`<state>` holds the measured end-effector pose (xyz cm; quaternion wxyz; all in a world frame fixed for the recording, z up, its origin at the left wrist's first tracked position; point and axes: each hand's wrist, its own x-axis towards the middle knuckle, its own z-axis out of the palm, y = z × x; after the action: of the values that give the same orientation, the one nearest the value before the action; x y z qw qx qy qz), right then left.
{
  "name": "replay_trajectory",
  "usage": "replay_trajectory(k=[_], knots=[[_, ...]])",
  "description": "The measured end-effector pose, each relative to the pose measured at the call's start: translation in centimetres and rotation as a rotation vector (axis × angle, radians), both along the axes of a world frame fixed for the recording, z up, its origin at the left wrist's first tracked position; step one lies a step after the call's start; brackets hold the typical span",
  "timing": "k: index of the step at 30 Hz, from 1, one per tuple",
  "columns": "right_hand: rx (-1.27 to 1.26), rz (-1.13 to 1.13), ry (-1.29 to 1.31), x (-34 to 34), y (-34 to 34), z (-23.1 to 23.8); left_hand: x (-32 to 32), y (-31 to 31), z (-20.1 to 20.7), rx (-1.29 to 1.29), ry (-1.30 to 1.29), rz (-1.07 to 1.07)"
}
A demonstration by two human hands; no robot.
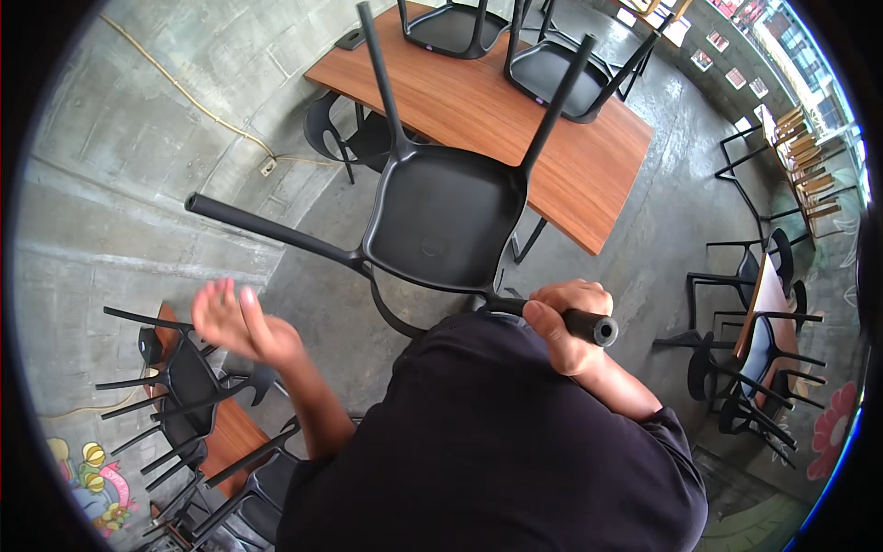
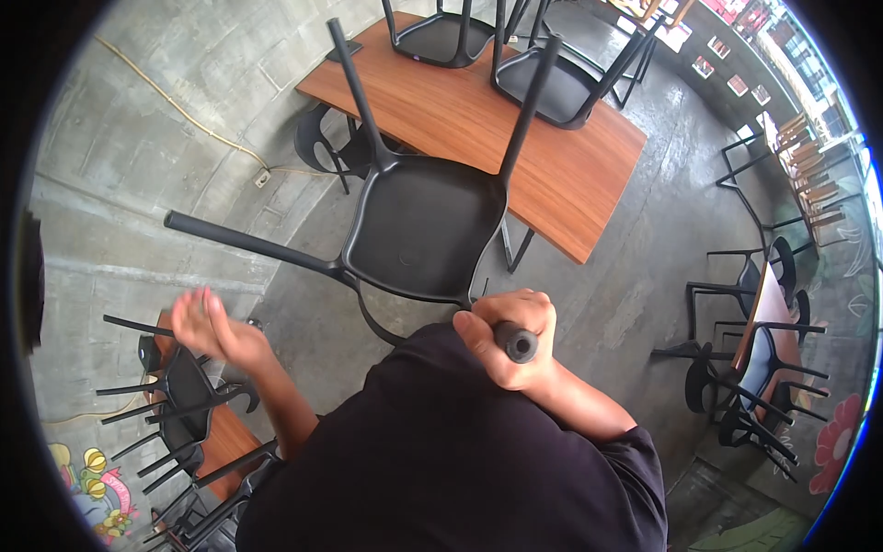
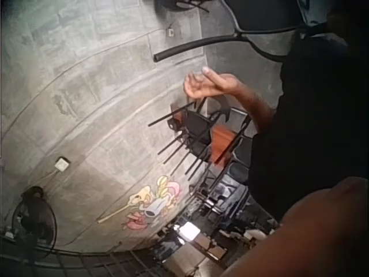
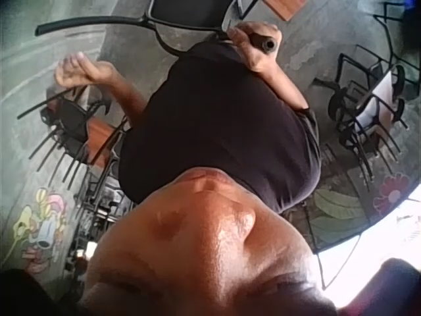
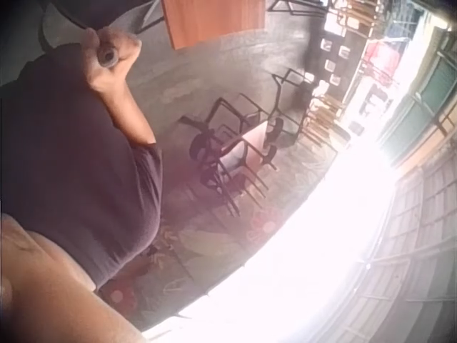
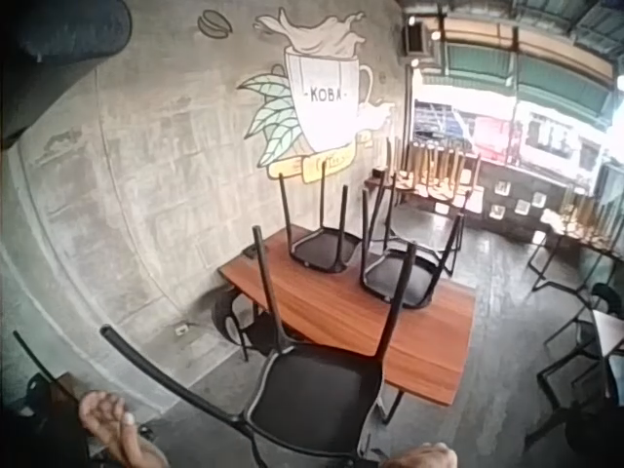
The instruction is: Arranging stools and chairs by placing them on top of tables in a restaurant dining area.
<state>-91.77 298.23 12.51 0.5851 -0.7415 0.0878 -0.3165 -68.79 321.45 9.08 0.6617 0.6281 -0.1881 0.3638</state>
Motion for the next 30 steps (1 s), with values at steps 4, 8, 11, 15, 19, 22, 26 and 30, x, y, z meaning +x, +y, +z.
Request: replay_trajectory(k=[4,8,11,15,19,22,26,30], knots=[[0.088,-0.03,0.019,0.0,-3.0,-2.1,5.8,-6.4,-2.9,-0.008,0.443,-0.564],[0.172,-0.231,0.018,0.3,-5.8,-3.7,10.5,-11.6,-4.3,0.0,0.517,-0.669],[0.099,-0.232,0.007,0.3,-6.8,-5.0,13.5,-15.9,-5.7,0.295,0.393,-0.788],[0.073,-0.503,0.107,1.7,-8.3,-7.4,14.0,-19.0,-8.3,0.01,0.493,-0.908],[0.118,-0.635,0.079,3.9,-9.0,-9.6,16.3,-21.1,-9.8,0.015,0.444,-0.983],[0.182,-0.724,-0.02,6.2,-8.6,-11.1,18.7,-22.1,-10.7,0.133,0.408,-1.004],[0.195,-0.835,-0.121,8.7,-8.7,-12.2,20.8,-23.0,-12.2,0.208,0.287,-1.131],[0.235,-0.956,-0.124,9.2,-8.5,-12.0,22.1,-24.3,-13.2,0.276,0.345,-1.21]])
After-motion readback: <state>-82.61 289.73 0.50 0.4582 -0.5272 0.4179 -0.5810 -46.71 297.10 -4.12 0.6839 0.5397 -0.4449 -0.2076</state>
